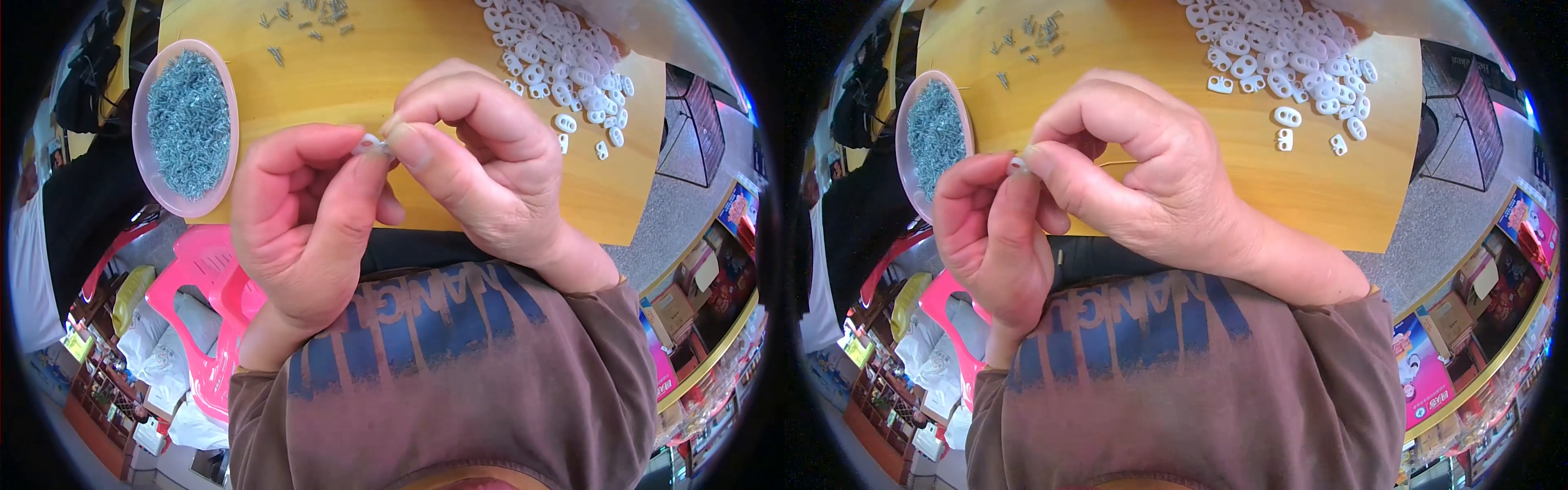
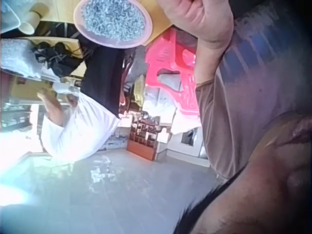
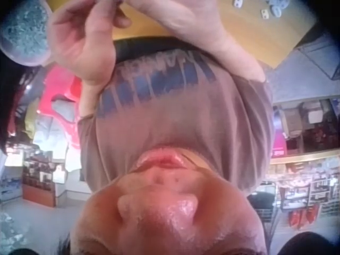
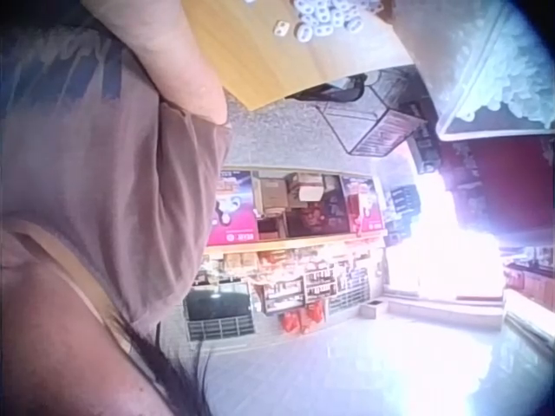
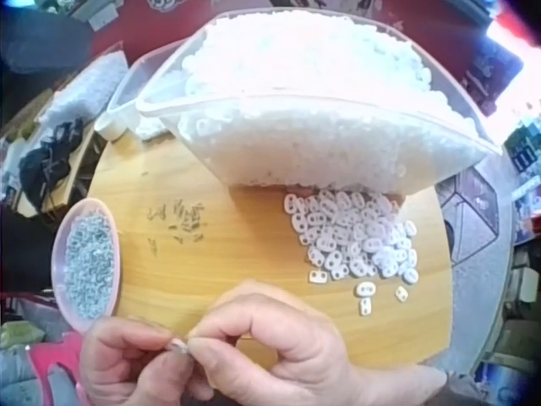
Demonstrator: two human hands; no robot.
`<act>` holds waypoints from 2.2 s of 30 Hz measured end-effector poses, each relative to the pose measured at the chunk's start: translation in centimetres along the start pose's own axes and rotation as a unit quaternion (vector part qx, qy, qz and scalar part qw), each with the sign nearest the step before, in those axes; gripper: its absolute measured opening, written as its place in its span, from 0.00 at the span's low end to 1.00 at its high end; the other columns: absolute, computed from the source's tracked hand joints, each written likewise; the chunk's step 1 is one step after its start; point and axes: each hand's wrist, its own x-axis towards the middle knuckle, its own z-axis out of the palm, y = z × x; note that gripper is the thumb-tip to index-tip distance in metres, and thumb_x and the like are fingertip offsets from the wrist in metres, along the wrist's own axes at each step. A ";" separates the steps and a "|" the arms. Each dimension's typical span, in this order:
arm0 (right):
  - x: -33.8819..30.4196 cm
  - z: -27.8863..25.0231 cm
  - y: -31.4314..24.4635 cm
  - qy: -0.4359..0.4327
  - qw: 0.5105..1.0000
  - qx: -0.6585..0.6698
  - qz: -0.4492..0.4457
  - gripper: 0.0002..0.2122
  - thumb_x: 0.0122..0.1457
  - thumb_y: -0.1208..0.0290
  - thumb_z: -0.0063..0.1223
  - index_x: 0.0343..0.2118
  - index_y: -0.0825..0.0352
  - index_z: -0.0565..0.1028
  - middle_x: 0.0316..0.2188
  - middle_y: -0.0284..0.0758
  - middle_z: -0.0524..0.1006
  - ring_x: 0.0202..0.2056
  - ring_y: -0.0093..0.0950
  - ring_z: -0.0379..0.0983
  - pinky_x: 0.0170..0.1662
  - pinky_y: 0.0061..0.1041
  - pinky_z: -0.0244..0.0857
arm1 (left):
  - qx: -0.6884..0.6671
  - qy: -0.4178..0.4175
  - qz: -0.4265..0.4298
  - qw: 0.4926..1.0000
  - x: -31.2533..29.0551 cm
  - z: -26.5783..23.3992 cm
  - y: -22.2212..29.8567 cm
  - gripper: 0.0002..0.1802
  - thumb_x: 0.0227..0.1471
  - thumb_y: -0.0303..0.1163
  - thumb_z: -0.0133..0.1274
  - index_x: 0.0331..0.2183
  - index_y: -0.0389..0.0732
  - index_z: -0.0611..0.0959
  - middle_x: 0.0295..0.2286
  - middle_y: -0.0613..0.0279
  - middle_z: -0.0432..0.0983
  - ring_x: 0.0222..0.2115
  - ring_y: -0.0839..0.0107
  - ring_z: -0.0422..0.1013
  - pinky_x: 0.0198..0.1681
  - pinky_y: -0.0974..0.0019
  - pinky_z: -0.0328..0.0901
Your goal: Assemble small white plastic components by inserting metal springs into them.
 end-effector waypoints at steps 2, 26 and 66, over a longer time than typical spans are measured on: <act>0.0 0.0 -0.1 -0.005 1.000 -0.008 -0.004 0.03 0.50 0.81 0.47 0.29 0.72 0.69 0.27 0.35 0.68 0.30 0.22 0.64 0.34 0.18 0.58 | 0.002 0.002 -0.002 1.000 0.0 0.2 0.1 0.10 0.45 0.17 0.48 0.33 0.32 0.68 0.27 0.56 0.71 0.20 0.78 0.67 0.23 0.80 0.65; -0.2 0.3 -0.8 0.020 0.988 0.103 0.111 0.02 0.53 0.79 0.43 0.28 0.71 0.67 0.27 0.33 0.66 0.22 0.16 0.64 0.25 0.13 0.61 | 0.013 -0.049 0.050 0.997 -0.4 0.4 -0.1 0.13 0.45 0.17 0.46 0.38 0.30 0.71 0.33 0.56 0.71 0.33 0.74 0.67 0.38 0.74 0.62; 0.9 1.5 -1.4 0.030 0.963 0.189 0.191 0.07 0.52 0.74 0.46 0.33 0.70 0.68 0.28 0.31 0.70 0.28 0.17 0.64 0.33 0.15 0.59 | -0.043 -0.033 0.013 0.998 0.1 -1.5 -0.2 0.13 0.48 0.18 0.43 0.39 0.31 0.69 0.30 0.59 0.70 0.26 0.77 0.69 0.31 0.77 0.65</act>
